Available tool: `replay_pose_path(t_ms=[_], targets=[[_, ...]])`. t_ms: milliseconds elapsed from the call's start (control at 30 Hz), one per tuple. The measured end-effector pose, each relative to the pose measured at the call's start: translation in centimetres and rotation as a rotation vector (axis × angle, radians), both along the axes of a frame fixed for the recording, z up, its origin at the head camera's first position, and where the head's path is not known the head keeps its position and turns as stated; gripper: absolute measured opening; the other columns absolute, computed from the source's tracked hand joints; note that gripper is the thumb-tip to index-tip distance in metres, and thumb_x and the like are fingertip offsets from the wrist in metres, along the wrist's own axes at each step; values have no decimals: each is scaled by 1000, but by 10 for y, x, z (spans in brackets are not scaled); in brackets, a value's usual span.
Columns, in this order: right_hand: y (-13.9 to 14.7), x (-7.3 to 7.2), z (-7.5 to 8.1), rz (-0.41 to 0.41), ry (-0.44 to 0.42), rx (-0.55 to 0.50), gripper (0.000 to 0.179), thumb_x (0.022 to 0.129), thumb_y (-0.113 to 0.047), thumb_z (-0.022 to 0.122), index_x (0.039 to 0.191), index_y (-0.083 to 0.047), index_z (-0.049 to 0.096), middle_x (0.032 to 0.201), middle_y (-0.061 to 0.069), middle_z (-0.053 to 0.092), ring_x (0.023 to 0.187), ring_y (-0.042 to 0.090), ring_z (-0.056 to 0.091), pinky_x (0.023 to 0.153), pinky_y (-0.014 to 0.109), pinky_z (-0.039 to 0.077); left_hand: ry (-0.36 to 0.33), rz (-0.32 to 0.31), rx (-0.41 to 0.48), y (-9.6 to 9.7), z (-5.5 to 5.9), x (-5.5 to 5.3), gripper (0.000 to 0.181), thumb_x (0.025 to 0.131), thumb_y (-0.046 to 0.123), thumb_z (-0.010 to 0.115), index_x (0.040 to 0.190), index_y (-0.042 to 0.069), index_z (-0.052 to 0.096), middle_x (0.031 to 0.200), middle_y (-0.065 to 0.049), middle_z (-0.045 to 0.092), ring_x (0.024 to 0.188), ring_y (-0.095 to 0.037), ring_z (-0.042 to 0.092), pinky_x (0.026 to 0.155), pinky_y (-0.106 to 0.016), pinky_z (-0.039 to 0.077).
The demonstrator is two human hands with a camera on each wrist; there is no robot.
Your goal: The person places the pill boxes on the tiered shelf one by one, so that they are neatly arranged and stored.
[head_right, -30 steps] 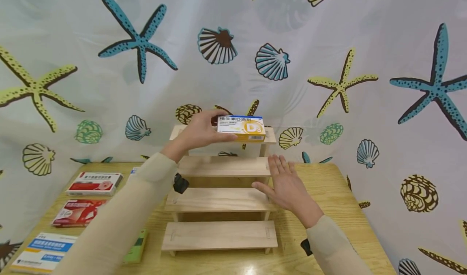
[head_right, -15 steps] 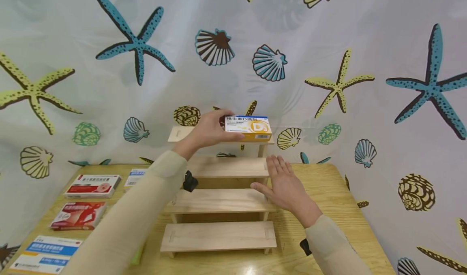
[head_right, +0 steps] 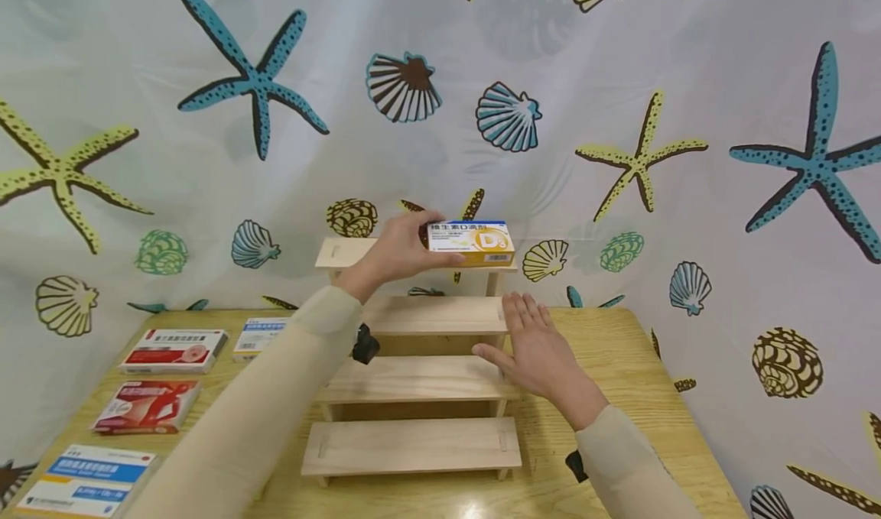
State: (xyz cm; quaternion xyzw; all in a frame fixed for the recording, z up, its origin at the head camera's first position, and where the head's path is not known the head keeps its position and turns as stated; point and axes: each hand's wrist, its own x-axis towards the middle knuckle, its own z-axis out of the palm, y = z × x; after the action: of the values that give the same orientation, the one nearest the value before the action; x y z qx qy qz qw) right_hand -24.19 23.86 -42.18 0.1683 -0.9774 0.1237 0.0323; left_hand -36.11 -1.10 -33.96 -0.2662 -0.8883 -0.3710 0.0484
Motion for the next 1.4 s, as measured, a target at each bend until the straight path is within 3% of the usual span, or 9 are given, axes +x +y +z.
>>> replay_pose_path(t_ms=[1000, 1300, 1400], targets=[[-1, 1, 0, 1, 28, 26, 101, 102, -64, 56, 165, 7, 19, 171, 29, 24, 160, 47, 19, 129, 62, 20, -28, -15, -82, -1, 0, 0, 96, 87, 51, 84, 158, 0, 44, 143, -18, 61, 120, -28, 62, 104, -44, 54], [-1, 0, 0, 0, 21, 26, 101, 102, -64, 56, 165, 6, 18, 171, 28, 23, 161, 47, 19, 129, 61, 20, -24, -3, -91, -3, 1, 1, 104, 86, 52, 84, 165, 7, 34, 147, -18, 56, 129, -31, 57, 115, -49, 47], [-1, 0, 0, 1, 21, 27, 102, 102, -64, 55, 165, 6, 18, 171, 28, 23, 160, 47, 20, 129, 61, 20, -13, -4, -84, -4, 1, 1, 103, 86, 53, 84, 165, 9, 35, 148, -18, 56, 126, -31, 58, 113, -49, 48]])
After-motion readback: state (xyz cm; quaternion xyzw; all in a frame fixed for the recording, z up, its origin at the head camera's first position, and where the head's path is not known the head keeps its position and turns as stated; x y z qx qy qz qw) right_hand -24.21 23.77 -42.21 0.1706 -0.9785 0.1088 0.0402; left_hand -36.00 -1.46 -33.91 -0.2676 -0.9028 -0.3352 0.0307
